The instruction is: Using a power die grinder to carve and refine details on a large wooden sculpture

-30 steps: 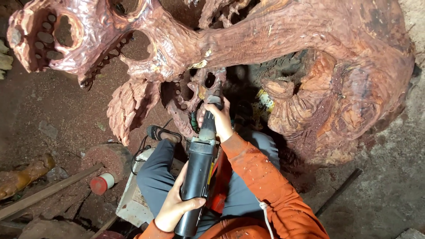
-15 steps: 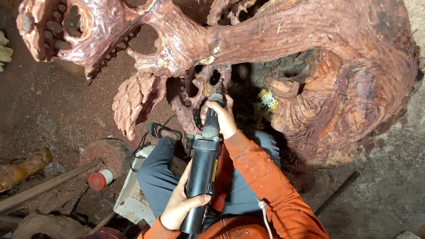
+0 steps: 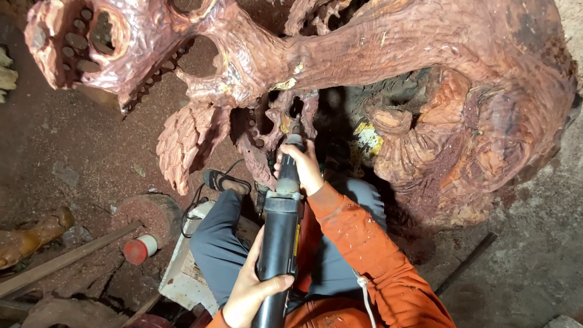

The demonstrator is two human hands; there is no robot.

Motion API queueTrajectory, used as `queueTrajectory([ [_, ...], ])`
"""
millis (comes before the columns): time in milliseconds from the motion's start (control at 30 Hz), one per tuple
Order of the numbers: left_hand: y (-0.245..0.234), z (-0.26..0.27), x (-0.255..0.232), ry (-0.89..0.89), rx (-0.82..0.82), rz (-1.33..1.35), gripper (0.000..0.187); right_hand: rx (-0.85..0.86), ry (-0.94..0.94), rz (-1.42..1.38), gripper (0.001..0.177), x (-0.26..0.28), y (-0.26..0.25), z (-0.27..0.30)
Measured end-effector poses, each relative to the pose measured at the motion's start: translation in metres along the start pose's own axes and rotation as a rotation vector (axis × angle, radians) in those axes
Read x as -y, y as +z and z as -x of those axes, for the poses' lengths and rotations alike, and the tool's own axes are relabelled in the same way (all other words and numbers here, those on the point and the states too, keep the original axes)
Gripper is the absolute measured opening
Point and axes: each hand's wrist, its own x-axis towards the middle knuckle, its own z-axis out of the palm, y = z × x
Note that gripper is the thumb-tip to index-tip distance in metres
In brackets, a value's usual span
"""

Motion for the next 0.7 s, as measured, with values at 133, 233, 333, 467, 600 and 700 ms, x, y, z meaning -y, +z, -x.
queueTrajectory([
  [133,-0.002,0.0,0.0,0.007,-0.013,-0.008,0.118,0.032,0.062,-0.045,0.015,0.005,0.012,0.01],
  [233,-0.002,0.003,-0.016,0.075,0.031,-0.033,0.118,-0.07,0.129,-0.007,0.024,0.01,0.015,0.008],
  [333,0.005,0.01,-0.032,-0.031,-0.019,-0.08,0.117,0.005,0.19,-0.057,0.024,0.005,0.01,-0.002],
  [467,0.012,0.013,-0.034,-0.064,-0.101,-0.094,0.12,0.044,0.19,-0.067,0.02,-0.003,0.004,-0.015],
  [600,0.005,0.005,-0.016,0.015,-0.119,-0.127,0.123,0.103,0.163,-0.074,0.019,-0.003,0.007,-0.013],
  [700,0.012,0.009,-0.025,0.044,-0.105,-0.2,0.12,0.077,0.126,-0.048,0.022,0.002,0.01,-0.012],
])
